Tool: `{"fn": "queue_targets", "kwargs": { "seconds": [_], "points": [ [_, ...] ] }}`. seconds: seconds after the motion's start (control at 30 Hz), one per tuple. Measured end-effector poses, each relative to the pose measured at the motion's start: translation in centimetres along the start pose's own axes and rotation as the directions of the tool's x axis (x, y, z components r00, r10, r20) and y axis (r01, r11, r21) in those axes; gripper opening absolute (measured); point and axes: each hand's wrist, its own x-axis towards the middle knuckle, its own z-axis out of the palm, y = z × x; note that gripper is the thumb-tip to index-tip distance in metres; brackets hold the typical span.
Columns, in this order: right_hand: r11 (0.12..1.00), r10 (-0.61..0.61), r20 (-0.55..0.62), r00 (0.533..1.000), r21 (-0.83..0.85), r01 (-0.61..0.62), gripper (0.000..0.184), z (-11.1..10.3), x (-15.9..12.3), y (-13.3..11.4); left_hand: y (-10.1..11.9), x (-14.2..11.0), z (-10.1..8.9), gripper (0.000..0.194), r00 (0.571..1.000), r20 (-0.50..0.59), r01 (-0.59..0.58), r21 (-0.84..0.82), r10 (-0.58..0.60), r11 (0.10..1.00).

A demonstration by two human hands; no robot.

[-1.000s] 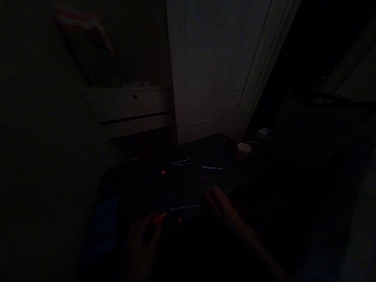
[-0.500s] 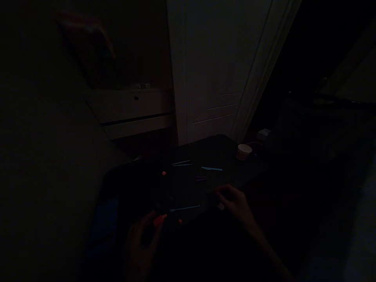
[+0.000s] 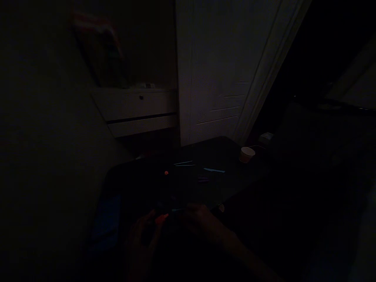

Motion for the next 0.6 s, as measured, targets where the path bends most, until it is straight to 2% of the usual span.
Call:
{"fn": "queue_targets", "kwargs": {
  "seconds": [0.4, 0.6],
  "points": [
    [0.981, 0.095, 0.122, 0.988, -0.179, -0.073, 0.024, -1.2, 1.5, -0.5, 0.3, 0.0, -0.1, 0.056, 0.998, 0.016, 0.063, -0.049, -0.063, 0.997],
    [0.966, 0.039, 0.251, 0.967, -0.256, 0.028, 0.015, -1.0, 2.6, 0.5, 0.5, 0.3, 0.0, 0.055, 0.999, 0.011, 0.051, -0.073, -0.050, 0.996]
  ]
}}
